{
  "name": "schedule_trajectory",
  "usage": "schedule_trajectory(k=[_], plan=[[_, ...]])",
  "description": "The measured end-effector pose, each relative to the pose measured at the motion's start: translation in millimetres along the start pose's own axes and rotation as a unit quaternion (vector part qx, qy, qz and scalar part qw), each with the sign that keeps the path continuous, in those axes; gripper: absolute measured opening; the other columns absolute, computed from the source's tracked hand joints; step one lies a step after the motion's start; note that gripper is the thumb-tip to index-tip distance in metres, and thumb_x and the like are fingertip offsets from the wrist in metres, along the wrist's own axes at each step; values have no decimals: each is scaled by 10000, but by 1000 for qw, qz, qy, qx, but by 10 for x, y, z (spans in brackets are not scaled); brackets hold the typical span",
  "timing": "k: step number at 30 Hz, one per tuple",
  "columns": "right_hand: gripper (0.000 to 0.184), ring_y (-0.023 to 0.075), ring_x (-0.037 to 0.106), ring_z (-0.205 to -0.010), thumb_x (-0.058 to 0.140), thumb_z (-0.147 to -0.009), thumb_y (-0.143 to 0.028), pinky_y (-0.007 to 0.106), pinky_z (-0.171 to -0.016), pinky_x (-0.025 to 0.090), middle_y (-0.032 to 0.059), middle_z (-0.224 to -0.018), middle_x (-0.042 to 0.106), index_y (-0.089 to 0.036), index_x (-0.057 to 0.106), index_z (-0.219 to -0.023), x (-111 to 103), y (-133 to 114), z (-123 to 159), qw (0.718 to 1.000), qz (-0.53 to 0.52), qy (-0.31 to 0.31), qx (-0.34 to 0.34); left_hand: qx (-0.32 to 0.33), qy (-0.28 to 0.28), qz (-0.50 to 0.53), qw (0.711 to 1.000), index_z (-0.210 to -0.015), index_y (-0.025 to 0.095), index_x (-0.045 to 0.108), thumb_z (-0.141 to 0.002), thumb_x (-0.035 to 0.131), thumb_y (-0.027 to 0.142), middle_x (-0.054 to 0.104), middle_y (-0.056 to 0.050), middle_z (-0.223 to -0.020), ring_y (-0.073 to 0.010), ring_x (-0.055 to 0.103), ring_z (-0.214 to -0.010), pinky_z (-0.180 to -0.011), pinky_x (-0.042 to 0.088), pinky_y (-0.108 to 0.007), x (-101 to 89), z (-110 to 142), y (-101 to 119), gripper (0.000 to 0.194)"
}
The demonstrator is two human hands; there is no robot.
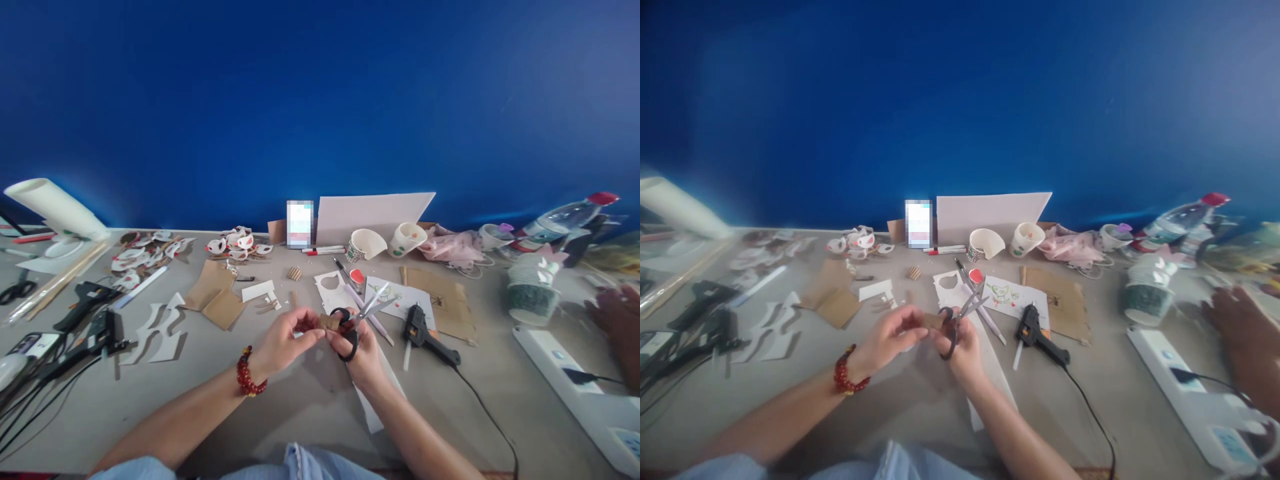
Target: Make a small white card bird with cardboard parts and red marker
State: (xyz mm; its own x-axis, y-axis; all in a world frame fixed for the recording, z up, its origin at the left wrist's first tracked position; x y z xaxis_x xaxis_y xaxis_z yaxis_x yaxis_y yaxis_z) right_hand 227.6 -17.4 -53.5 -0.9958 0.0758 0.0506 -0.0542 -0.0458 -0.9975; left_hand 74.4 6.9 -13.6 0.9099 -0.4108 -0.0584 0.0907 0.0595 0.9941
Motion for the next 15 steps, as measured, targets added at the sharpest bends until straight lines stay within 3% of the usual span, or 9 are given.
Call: schedule_trajectory(k=[10, 13, 15], plan=[[321, 142, 480, -619, 703, -717, -399, 246, -588, 410, -28, -700, 511, -210, 510, -888, 36, -40, 24, 1000, 13, 25, -8, -19, 70, 34, 997, -757, 194, 628, -790, 670, 352, 590, 13, -681, -117, 476, -592, -538, 349, -206, 8, 41, -168, 167], [298, 147, 498, -639, 694, -746, -429, 249, -601, 412, -8, -721, 549, -197, 545, -859, 25, -132, 14, 998, 49, -9, -26, 0, 86, 34, 996, -787, 190, 644, -795, 663, 336, 596, 8, -699, -128, 500, -627, -585, 381, -217, -90, 11, -101, 148], [325, 150, 496, -629, 685, -754, -489, 252, -584, 397, 5, -696, 562, -188, 568, -785, 36, -182, 10, 993, 91, -64, -31, 19, 106, 33, 994, -832, 187, 657, -803, 657, 330, 620, -8, -750, -144, 533, -689, -642, 407, -231, -202, -11, -22, 146]])
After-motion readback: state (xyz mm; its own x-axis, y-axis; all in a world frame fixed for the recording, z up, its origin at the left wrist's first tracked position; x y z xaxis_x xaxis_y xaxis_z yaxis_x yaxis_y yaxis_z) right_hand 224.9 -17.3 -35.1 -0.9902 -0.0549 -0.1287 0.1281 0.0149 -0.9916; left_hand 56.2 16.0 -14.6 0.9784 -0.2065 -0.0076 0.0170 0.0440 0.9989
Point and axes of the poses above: each hand's wrist, its own z-axis away from the middle knuckle, its own x-axis out of the palm, y = z × x, the point moved 5 cm from there along -z, towards the middle knuckle
